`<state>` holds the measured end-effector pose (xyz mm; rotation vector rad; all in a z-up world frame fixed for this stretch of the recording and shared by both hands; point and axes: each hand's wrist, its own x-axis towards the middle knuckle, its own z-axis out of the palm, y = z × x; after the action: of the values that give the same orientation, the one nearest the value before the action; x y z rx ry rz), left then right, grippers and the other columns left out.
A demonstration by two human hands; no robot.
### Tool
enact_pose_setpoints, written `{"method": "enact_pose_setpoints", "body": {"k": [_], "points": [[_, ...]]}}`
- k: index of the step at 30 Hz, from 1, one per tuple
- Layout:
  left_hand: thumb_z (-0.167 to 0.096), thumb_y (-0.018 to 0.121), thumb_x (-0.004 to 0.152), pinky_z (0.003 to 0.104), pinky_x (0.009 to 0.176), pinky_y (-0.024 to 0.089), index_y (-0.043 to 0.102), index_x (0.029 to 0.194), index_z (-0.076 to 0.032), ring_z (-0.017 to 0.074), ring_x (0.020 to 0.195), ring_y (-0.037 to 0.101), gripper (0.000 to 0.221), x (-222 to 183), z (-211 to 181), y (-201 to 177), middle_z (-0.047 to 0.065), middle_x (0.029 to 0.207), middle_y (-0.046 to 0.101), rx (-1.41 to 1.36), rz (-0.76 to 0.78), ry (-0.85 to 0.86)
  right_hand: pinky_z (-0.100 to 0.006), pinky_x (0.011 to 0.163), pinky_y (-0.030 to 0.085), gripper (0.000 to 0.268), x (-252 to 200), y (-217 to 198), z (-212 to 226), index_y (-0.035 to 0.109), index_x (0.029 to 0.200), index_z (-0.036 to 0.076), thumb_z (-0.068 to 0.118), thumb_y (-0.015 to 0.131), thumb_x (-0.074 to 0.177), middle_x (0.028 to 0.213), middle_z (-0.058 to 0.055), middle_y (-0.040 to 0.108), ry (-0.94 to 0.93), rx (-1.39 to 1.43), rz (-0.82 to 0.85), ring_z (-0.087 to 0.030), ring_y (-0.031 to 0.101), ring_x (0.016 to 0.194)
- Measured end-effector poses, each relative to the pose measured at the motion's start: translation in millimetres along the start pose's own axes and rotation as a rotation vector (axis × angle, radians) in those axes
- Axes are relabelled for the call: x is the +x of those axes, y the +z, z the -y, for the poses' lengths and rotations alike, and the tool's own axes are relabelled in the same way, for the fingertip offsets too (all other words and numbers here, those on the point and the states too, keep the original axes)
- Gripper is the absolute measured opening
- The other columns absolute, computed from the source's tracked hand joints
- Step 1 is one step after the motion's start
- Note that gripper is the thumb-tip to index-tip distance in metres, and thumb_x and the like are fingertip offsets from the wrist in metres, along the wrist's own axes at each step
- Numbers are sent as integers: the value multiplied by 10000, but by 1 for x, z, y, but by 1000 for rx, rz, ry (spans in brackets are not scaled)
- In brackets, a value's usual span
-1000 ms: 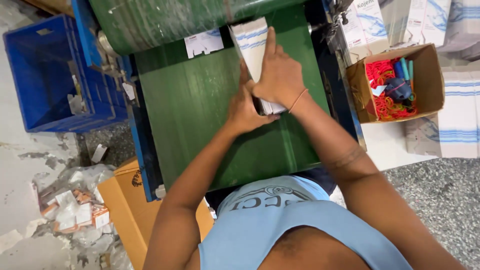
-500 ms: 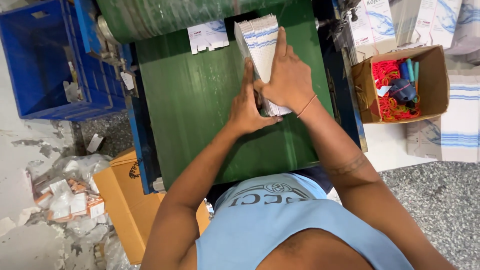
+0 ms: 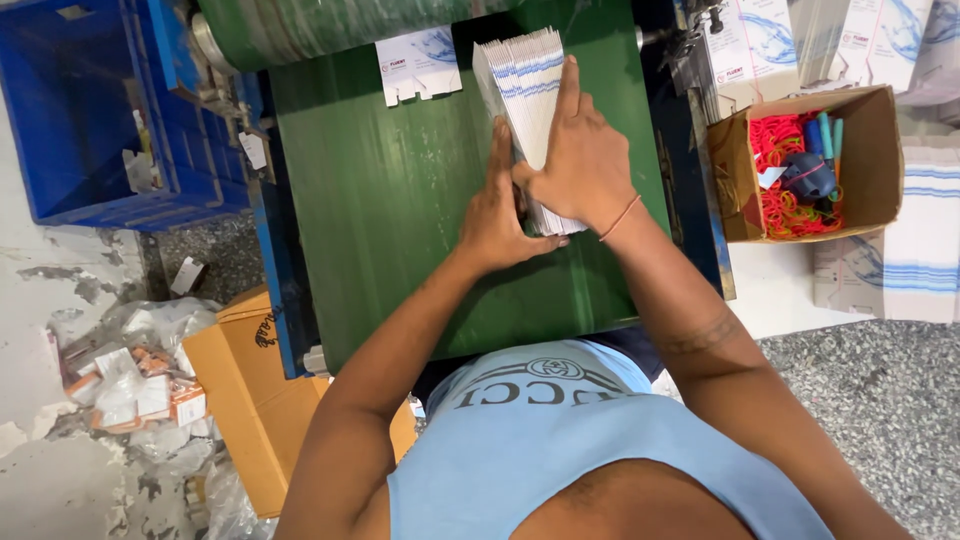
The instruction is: The worker is picking up flat-packed cardboard boxes from a conveyor belt, stacking them, and occasionally preparing them for further processing in a manufacturing setting.
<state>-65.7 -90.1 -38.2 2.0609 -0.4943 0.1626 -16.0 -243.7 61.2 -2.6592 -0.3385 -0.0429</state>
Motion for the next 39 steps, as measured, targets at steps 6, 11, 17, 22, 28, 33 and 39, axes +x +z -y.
{"method": "enact_pose_setpoints", "body": {"k": [6,11,17,22,28,33,39], "points": [[-474,999,600,393,1024,583,-132,1609,-1,418,1522,396,1588,-3,-6,-1,252,1727,-6,-20,16,-38,-491,870,570,1245,-4,-1,1,122,1557,-148,421,782,669,1267,-335,589,-4,2,9,-471,642,1115],[-471,1002,605,399,1033,580,-130,1614,2,425,1525,391,1589,-8,-7,-1,250,1729,-8,-18,12,-26,-491,879,569,1232,-9,-1,1,122,1561,-148,413,776,679,1269,-335,590,-19,1,-1,-475,642,1117],[-471,1002,604,408,1037,578,-129,1616,2,426,1519,393,1589,-13,-9,1,246,1729,-5,0,15,-31,-491,877,571,1225,-14,-5,7,114,1566,-150,410,768,693,1265,-337,588,2,6,25,-475,640,1113],[-461,1006,587,415,1023,583,-126,1615,-10,438,1522,385,1594,-16,-11,3,242,1720,1,-1,-3,-15,-490,871,572,1234,-18,-6,7,112,1554,-152,415,771,677,1256,-335,588,10,-5,33,-471,640,1106],[-474,1000,605,411,1019,590,-147,1619,-12,450,1521,391,1599,-21,-13,4,246,1727,-14,-6,-5,3,-493,864,572,1218,-23,-7,8,112,1559,-153,404,763,694,1272,-335,586,2,4,33,-472,640,1117],[-509,984,619,414,1002,593,-131,1621,-8,438,1514,403,1580,-25,-16,4,246,1732,-3,0,14,-26,-488,862,576,1224,-27,-6,8,102,1559,-163,397,763,693,1271,-348,580,-1,-2,34,-480,638,1110],[-520,972,625,394,977,607,-121,1625,-4,444,1522,411,1569,-29,-18,5,247,1736,-2,-14,13,-19,-486,845,578,1223,-32,-7,9,102,1551,-167,399,756,686,1258,-347,582,9,5,54,-478,644,1095]]}}
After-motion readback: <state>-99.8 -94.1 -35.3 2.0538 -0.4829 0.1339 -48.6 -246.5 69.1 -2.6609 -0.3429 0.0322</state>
